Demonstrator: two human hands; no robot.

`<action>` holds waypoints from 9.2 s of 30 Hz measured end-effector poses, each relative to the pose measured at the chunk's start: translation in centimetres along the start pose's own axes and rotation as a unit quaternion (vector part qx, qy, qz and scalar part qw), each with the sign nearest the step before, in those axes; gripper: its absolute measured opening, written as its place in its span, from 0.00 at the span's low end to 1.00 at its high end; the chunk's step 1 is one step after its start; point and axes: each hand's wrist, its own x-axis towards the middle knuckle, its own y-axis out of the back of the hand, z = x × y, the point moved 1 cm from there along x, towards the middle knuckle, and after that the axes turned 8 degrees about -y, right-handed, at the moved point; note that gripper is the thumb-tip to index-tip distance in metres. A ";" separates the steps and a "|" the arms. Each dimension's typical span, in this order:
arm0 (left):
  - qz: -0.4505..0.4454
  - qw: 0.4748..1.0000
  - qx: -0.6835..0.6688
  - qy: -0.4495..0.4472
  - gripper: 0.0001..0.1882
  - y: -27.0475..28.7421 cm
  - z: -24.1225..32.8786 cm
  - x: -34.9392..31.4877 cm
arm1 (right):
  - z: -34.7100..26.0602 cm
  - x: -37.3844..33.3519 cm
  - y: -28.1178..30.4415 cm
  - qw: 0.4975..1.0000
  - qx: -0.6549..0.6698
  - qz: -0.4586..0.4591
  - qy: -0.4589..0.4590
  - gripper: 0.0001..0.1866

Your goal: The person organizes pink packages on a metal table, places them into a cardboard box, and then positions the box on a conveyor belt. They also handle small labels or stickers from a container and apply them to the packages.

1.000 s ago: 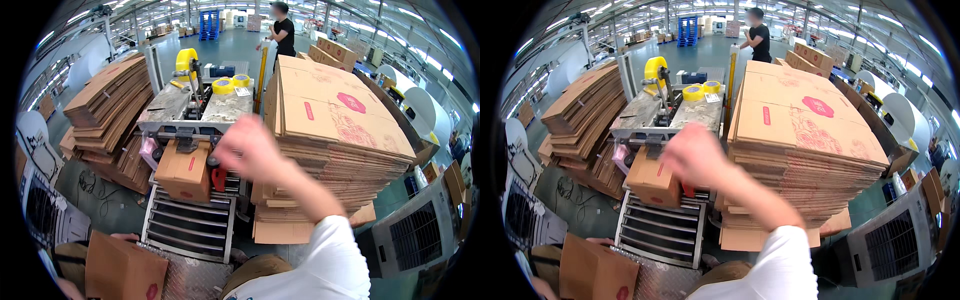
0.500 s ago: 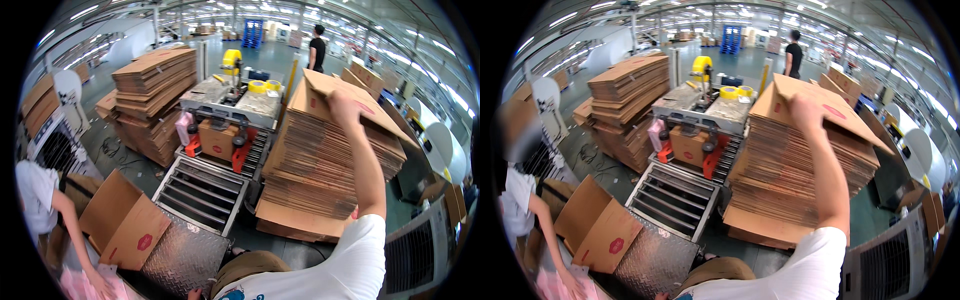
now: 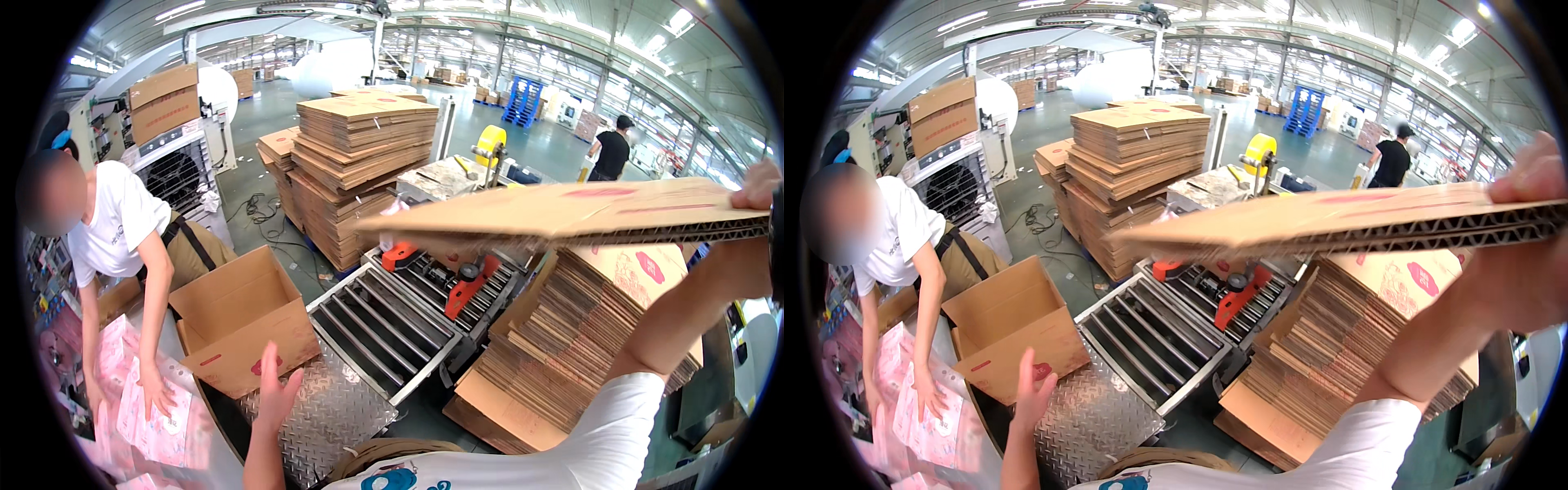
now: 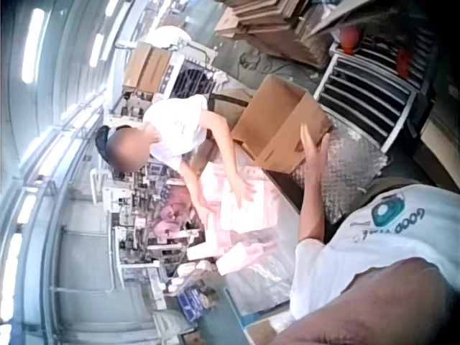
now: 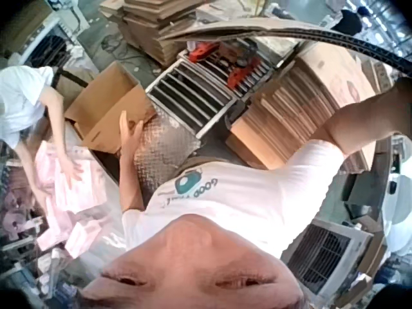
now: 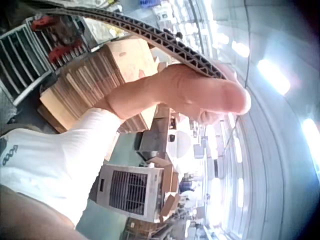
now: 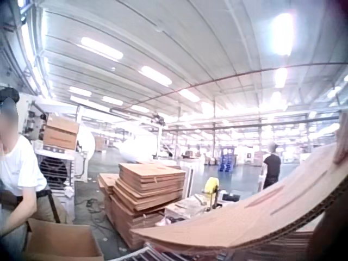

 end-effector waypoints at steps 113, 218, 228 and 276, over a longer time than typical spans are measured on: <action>0.094 0.927 0.011 0.362 0.35 3.1 -0.8 -15.1 | -35.9 -34.2 -14.0 0.304 0.663 -0.646 -0.226 0.35; 0.257 0.183 0.915 0.252 0.17 7.7 2.2 -39.2 | -40.4 -47.4 -9.3 0.245 0.337 -0.763 -0.494 0.31; 0.280 0.200 0.897 0.278 0.22 8.7 -0.3 -40.2 | -40.0 -47.5 -9.9 0.218 0.331 -0.766 -0.506 0.27; 0.361 0.658 0.480 0.454 0.56 67.8 -12.4 -33.6 | -99.1 -0.3 -32.8 0.474 0.479 -0.720 -0.163 0.54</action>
